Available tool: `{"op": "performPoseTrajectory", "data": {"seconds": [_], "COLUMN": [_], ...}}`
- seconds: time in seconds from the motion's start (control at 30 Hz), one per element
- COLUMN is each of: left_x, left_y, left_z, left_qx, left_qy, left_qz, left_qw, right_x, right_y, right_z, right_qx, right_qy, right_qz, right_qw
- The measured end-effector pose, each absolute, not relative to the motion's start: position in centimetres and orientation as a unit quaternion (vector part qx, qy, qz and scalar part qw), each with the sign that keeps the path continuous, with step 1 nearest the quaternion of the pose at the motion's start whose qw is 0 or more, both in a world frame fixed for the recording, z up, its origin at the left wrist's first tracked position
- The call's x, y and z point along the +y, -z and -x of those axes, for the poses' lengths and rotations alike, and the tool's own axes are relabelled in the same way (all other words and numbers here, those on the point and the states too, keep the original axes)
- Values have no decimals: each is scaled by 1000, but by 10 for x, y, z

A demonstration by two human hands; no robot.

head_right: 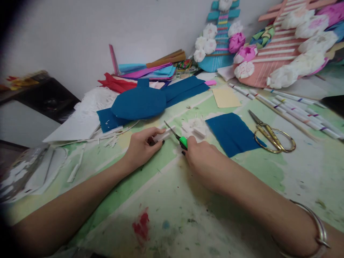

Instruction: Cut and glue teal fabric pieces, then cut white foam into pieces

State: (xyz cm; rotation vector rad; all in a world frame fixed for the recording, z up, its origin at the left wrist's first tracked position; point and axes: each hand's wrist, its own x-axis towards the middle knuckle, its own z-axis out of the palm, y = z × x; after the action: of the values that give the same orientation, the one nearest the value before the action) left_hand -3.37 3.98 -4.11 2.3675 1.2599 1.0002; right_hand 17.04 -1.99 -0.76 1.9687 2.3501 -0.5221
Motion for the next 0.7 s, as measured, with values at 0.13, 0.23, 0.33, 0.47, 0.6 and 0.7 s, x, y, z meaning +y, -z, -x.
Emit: {"op": "performPoseTrajectory", "data": {"seconds": [0.13,0.23,0.33,0.47,0.6,0.7], "left_x": [42,43,44,45,45,45], "left_y": [41,40,40,40,40,40], "left_z": [34,34,35,36,37,37], "left_qx": [428,425,426,429,428,428], "left_qy": [-342,-335,-333,-336,-331,-331], "left_qz": [-824,-829,-825,-818,-821,-818], "left_qw": [141,140,162,183,185,194], "right_x": [-18,-16,-12,-7,-1,4], "right_y": [7,6,8,8,7,10], "right_z": [-170,-171,-170,-167,-165,-165], "right_qx": [756,759,762,766,778,786], "right_qy": [182,189,191,181,165,162], "right_qz": [-629,-622,-619,-616,-607,-597], "right_qw": [3,6,12,-4,-6,-14]}}
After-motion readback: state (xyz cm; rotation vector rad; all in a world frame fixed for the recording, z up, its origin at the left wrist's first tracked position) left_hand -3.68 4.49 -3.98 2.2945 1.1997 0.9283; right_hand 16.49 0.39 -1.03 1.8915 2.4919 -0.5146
